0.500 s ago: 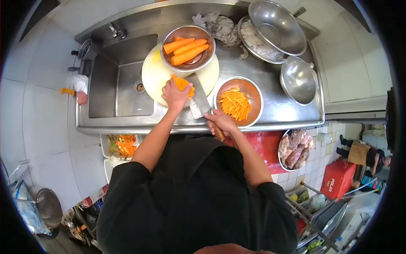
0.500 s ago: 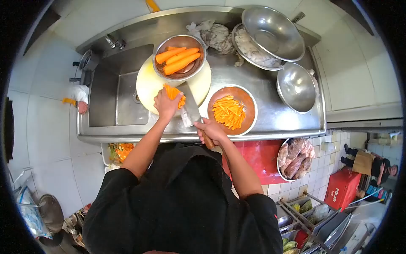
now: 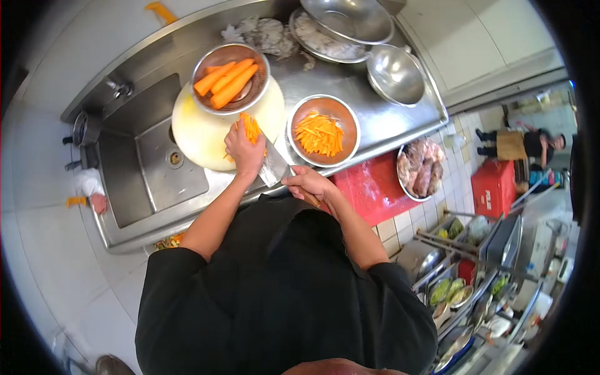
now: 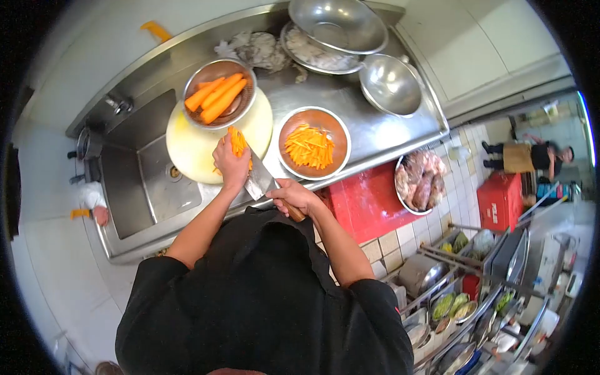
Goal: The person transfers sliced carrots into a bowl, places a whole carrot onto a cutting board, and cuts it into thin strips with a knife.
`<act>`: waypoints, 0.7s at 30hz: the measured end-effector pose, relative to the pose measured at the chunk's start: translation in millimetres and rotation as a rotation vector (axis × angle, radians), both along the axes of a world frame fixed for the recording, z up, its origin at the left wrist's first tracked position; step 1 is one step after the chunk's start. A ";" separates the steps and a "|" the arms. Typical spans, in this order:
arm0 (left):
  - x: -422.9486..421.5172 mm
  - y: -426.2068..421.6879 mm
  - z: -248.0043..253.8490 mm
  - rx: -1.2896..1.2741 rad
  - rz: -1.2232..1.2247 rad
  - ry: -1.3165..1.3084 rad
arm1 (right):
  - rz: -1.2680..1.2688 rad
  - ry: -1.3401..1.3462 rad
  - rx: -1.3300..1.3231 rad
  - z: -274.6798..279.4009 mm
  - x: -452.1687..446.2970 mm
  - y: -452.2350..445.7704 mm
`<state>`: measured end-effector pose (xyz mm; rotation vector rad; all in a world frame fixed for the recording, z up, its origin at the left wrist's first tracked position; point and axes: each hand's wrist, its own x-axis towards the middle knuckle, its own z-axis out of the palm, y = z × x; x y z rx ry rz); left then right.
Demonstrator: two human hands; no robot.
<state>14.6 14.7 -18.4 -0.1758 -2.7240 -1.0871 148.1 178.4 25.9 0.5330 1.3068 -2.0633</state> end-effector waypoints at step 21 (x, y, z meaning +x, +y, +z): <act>-28.2 -60.1 -9.8 0.176 -0.397 0.009 | -0.551 0.020 0.758 68.1 100.8 31.1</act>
